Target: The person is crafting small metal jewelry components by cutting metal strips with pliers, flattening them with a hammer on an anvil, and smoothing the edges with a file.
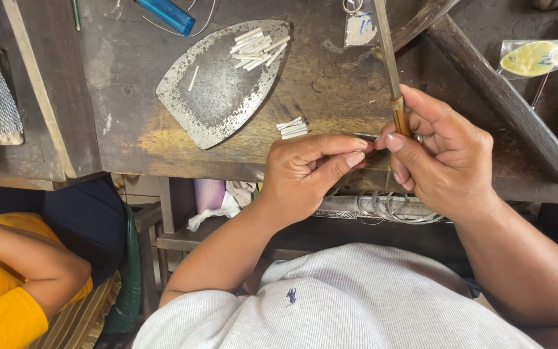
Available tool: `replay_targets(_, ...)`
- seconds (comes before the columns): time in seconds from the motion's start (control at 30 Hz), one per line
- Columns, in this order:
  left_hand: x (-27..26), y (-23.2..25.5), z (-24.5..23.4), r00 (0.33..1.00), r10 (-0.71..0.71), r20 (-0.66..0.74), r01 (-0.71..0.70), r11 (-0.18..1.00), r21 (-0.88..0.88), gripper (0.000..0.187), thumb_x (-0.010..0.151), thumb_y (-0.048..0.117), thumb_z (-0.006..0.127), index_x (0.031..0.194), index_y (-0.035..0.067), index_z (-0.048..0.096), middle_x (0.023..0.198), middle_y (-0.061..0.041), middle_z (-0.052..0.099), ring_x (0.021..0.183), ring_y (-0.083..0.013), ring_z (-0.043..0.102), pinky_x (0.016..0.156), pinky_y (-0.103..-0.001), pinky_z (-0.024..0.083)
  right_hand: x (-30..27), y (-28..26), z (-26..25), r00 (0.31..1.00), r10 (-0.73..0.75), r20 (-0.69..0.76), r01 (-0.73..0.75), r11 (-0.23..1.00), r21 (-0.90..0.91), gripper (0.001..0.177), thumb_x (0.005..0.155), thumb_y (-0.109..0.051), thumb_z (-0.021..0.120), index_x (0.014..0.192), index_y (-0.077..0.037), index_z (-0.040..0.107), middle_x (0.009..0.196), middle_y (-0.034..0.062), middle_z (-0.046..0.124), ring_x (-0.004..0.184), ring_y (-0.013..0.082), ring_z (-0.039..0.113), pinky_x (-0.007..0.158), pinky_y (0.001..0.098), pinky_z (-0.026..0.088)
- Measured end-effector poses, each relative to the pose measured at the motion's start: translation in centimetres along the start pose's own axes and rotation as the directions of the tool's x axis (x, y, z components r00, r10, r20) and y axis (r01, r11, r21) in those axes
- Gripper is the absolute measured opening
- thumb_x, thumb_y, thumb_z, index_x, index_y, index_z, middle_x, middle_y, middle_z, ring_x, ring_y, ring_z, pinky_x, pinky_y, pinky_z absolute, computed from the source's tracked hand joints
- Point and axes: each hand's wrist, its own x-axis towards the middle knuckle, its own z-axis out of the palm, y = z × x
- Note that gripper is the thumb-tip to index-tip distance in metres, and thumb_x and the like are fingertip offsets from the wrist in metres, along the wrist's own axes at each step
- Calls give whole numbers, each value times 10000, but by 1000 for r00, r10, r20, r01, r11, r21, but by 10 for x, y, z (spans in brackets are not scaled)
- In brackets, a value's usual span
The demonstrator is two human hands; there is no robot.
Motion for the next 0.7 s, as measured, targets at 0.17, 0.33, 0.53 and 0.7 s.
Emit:
replay_targets(0.17,-1,2,1,999,-26,-29,25,999,-27,114,820,43,614,932,61,608,915,-90,648,802,-161,668,767,-223,574,-1,2,0,1000,3,14,-2,1000,-25,463,873,108,472,1292,-35,340,824,183,545,388,121,434,351,179,415)
replay_targets(0.33,-7,8,-2,993,-99,-62,90,986,-137,133,825,68,594,954,38,608,853,-110,645,763,-162,655,716,-243,598,0,0,5,1000,7,13,-6,998,-62,454,864,131,471,1284,6,351,810,220,541,366,133,417,347,179,378)
replay_targets(0.53,-55,-9,-32,948,-301,-106,254,912,-322,173,822,45,577,975,-27,613,765,-123,633,650,-129,595,654,-200,535,-4,-4,14,999,-35,1,34,983,-182,446,907,207,437,1323,87,327,802,276,507,412,167,421,382,214,372)
replay_targets(0.7,-92,-29,-55,782,-580,-230,433,770,-469,189,780,65,596,934,-44,608,669,-153,608,563,-200,611,488,-225,491,-17,-10,18,990,-133,52,142,950,-279,374,999,232,412,1344,99,353,876,291,531,499,172,455,428,218,375)
